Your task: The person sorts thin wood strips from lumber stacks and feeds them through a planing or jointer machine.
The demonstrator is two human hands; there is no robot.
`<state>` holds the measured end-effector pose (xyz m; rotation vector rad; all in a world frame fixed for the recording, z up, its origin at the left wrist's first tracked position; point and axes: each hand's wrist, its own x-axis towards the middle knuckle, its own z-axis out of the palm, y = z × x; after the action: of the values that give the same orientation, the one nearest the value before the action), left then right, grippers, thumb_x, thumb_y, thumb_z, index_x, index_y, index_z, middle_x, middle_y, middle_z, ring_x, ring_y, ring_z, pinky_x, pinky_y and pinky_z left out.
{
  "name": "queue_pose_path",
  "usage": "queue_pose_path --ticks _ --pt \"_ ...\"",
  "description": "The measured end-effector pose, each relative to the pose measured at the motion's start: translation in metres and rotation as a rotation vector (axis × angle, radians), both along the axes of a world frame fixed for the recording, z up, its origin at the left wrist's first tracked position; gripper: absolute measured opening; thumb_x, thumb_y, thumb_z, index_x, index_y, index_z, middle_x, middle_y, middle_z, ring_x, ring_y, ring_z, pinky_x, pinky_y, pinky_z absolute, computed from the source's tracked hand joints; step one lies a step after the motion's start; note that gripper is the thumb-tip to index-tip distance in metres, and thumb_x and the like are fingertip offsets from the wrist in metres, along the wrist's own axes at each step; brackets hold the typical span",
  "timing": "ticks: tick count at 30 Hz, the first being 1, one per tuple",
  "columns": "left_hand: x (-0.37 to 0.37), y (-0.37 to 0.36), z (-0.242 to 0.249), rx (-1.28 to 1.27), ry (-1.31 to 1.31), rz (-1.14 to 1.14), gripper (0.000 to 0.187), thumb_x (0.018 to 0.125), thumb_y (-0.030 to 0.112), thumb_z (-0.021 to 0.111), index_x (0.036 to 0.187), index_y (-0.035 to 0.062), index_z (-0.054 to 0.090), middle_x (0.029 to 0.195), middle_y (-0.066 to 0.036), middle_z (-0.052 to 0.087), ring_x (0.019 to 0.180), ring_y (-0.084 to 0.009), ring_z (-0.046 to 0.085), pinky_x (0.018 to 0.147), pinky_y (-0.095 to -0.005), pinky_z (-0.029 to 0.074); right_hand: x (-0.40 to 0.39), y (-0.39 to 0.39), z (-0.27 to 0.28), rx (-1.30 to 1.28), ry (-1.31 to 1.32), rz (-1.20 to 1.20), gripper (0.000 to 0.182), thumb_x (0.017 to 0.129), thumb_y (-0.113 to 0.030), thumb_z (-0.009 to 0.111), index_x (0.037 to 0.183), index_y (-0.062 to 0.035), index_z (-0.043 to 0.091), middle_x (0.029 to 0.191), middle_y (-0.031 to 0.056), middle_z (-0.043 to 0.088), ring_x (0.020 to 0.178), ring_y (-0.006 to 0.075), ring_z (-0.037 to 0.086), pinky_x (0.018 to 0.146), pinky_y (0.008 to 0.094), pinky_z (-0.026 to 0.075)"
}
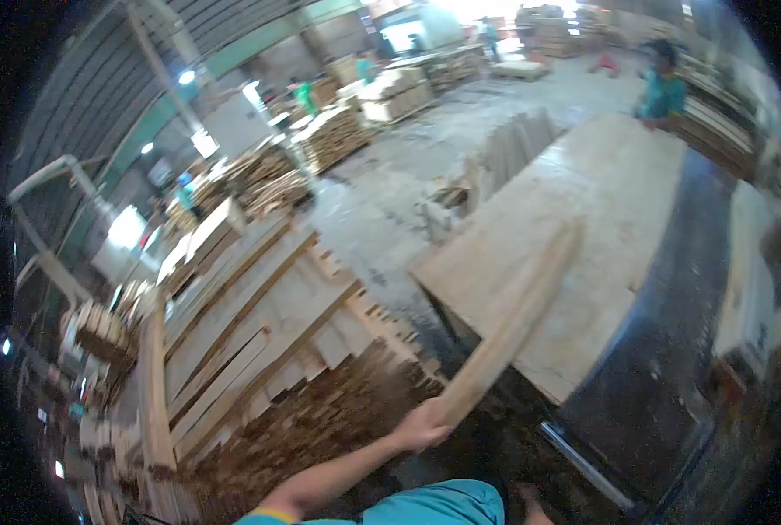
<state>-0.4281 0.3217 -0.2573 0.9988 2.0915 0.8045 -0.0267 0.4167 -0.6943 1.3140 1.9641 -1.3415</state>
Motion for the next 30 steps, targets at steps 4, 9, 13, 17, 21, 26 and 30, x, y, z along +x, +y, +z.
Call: queue_pose_path --ticks 4,9,13,17,21,26,30 --pt "0.014 0.076 -0.065 0.169 0.411 -0.026 0.066 0.082 0.026 0.076 0.139 0.0081 0.049 0.133 -0.02 0.057 0.122 -0.0404 0.057 0.099 -0.05 0.05 -0.065 0.029 0.094 0.019 0.128 0.305 0.021 0.092 -0.022 0.068 0.101 -0.0034 0.074 0.093 0.0115 0.074 0.084 0.0214 0.069 0.073 0.0379 0.055" --pt "0.01 0.11 -0.04 0.14 0.223 -0.034 0.062 0.083 0.026 0.077 0.133 0.0019 0.05 0.13 -0.02 0.056 0.122 -0.0401 0.053 0.106 -0.0473 0.045 -0.148 0.047 0.158 -0.186 0.265 0.34 0.021 0.093 -0.021 0.067 0.105 -0.0042 0.072 0.091 0.0103 0.073 0.082 0.0205 0.068 0.07 0.037 0.054" --pt "-0.027 0.069 -0.007 0.198 -0.178 -0.051 0.053 0.093 0.03 0.072 0.132 0.0008 0.052 0.112 -0.015 0.065 0.1 -0.0261 0.064 0.09 -0.0384 0.053 -0.197 0.066 0.167 -0.358 0.318 0.378 0.021 0.094 -0.021 0.067 0.108 -0.0049 0.071 0.089 0.0093 0.072 0.079 0.0198 0.067 0.068 0.0363 0.053" --pt "-0.051 -0.025 0.026 0.344 -0.294 0.211 0.044 0.101 0.027 0.066 0.136 0.0054 0.053 0.109 -0.008 0.068 0.097 -0.0157 0.065 0.088 -0.0336 0.054 -0.231 0.077 0.17 -0.538 0.309 0.418 0.022 0.095 -0.02 0.066 0.111 -0.0056 0.07 0.088 0.0084 0.071 0.077 0.0191 0.066 0.065 0.0355 0.052" --pt "-0.047 -0.152 0.082 0.762 -0.285 0.834 0.027 0.105 0.019 0.059 0.127 0.0043 0.06 0.11 -0.008 0.069 0.1 -0.0174 0.067 0.089 -0.0339 0.056 -0.237 0.075 0.162 -0.716 0.26 0.388 0.023 0.095 -0.019 0.065 0.114 -0.0063 0.069 0.087 0.0074 0.07 0.075 0.0183 0.065 0.063 0.0348 0.051" --pt "-0.057 -0.35 0.151 0.726 0.517 1.768 0.019 0.101 0.021 0.061 0.111 0.0067 0.053 0.088 -0.003 0.061 0.077 -0.0125 0.06 0.068 -0.0299 0.051 -0.23 0.075 0.183 -0.873 0.222 0.227 0.025 0.096 -0.018 0.065 0.118 -0.0071 0.068 0.085 0.0062 0.069 0.072 0.0175 0.064 0.06 0.0339 0.05" --pt "-0.075 -0.553 0.157 0.756 0.634 2.231 0.044 0.099 0.044 0.064 0.115 0.0062 0.05 0.079 -0.003 0.056 0.068 -0.0136 0.056 0.062 -0.0315 0.048 -0.219 0.078 0.189 -0.968 0.224 0.046 0.026 0.097 -0.017 0.064 0.121 -0.0078 0.066 0.083 0.0053 0.068 0.07 0.0167 0.063 0.058 0.0332 0.049"
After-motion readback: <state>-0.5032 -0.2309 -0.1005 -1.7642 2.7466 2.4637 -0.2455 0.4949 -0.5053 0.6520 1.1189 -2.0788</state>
